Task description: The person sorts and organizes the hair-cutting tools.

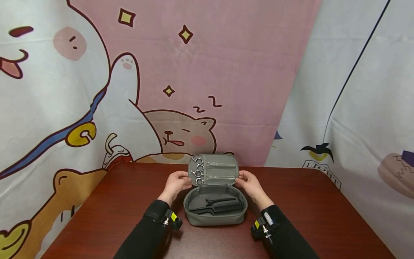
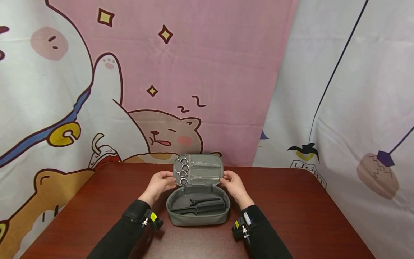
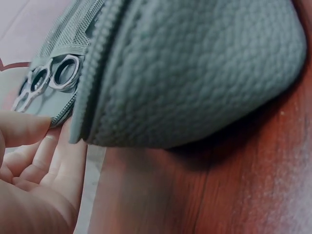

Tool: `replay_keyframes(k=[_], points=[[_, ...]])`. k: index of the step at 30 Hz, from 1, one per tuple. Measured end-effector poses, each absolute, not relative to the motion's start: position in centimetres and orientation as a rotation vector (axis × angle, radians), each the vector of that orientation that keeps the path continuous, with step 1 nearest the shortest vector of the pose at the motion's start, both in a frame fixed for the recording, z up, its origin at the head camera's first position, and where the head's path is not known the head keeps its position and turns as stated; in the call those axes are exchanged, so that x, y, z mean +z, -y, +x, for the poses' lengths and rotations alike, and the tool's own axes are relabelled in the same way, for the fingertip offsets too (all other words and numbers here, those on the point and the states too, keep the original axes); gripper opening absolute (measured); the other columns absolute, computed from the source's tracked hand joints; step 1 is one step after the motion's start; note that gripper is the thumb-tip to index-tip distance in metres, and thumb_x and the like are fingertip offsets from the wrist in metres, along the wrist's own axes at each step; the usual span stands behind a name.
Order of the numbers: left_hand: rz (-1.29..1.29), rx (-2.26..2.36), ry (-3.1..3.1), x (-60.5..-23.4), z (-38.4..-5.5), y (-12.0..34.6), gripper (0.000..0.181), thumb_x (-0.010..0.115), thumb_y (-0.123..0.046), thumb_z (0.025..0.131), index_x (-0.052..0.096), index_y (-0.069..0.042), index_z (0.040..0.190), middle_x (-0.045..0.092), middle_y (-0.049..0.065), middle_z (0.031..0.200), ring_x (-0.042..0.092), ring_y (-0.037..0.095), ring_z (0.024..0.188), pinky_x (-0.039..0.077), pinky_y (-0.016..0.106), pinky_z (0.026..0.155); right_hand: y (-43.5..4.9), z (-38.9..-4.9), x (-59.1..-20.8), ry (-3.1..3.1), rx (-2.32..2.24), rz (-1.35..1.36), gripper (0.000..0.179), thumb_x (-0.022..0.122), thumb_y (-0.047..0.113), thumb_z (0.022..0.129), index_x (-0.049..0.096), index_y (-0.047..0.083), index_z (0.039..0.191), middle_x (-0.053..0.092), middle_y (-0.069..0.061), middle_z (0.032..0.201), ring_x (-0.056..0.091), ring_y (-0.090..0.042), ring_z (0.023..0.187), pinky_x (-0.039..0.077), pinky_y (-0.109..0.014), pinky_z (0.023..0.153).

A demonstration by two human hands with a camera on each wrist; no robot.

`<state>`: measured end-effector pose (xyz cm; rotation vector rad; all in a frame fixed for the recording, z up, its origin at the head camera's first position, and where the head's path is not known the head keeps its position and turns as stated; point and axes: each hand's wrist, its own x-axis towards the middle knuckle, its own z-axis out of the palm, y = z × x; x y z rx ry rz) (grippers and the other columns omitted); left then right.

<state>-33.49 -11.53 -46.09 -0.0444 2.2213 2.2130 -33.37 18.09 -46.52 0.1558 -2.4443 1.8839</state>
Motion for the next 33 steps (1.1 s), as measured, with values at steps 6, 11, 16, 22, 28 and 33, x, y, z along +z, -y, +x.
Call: replay_keyframes(k=[6, 11, 16, 22, 28, 33], points=[[0.042, 2.213, -2.305, -45.8, -33.0, 11.7, 0.016, 0.063, 0.009, 0.090, 0.061, 0.015, 0.105, 0.062, 0.016, 0.088, 0.069, 0.023, 0.078, 0.058, 0.043, 0.077, -18.1, -33.1, -46.1, 2.392, 1.811, 0.240, 0.017, 0.058, -0.008, 0.094, 0.058, -0.014, 0.110, 0.063, -0.019, 0.098, 0.063, -0.028, 0.089, 0.056, -0.041, 0.080], [0.127, 2.171, -2.396, -45.6, -32.5, 11.9, 0.012, 0.063, 0.008, 0.091, 0.062, 0.014, 0.102, 0.062, 0.019, 0.092, 0.070, 0.028, 0.081, 0.056, 0.048, 0.080, -18.3, -32.9, -46.0, 2.378, 1.773, 0.260, 0.016, 0.059, -0.007, 0.095, 0.059, -0.012, 0.109, 0.064, -0.020, 0.100, 0.063, -0.034, 0.093, 0.052, -0.051, 0.086], [0.178, 2.091, -2.517, -45.1, -32.0, 12.1, 0.008, 0.065, 0.005, 0.091, 0.067, 0.009, 0.098, 0.068, 0.017, 0.092, 0.071, 0.034, 0.083, 0.056, 0.050, 0.079, -18.5, -32.4, -45.5, 2.433, 1.546, 0.265, 0.012, 0.063, 0.001, 0.096, 0.064, -0.004, 0.107, 0.065, -0.014, 0.099, 0.062, -0.024, 0.087, 0.053, -0.040, 0.077], [0.259, 1.938, -2.694, -44.8, -31.6, 12.6, 0.008, 0.067, 0.000, 0.091, 0.071, 0.004, 0.097, 0.072, 0.014, 0.091, 0.071, 0.037, 0.083, 0.058, 0.044, 0.075, -18.9, -31.9, -44.8, 2.426, 1.395, 0.299, 0.013, 0.065, 0.007, 0.096, 0.068, 0.002, 0.107, 0.068, -0.010, 0.100, 0.063, -0.025, 0.091, 0.050, -0.039, 0.080], [0.358, 1.820, -2.812, -44.7, -31.2, 12.9, 0.006, 0.069, 0.000, 0.090, 0.072, 0.001, 0.095, 0.073, 0.011, 0.086, 0.072, 0.034, 0.079, 0.058, 0.033, 0.068, -19.2, -31.5, -44.5, 2.446, 1.370, 0.320, 0.014, 0.065, 0.007, 0.096, 0.068, 0.002, 0.109, 0.068, -0.010, 0.101, 0.064, -0.027, 0.096, 0.050, -0.043, 0.085], [0.466, 1.729, -2.904, -44.5, -30.8, 13.1, 0.006, 0.071, 0.000, 0.089, 0.073, -0.004, 0.093, 0.072, 0.004, 0.083, 0.070, 0.020, 0.072, 0.055, 0.031, 0.065, -19.6, -31.1, -44.6, 2.468, 1.361, 0.330, 0.013, 0.065, 0.006, 0.095, 0.067, 0.002, 0.108, 0.069, -0.009, 0.100, 0.064, -0.027, 0.096, 0.049, -0.044, 0.086]])
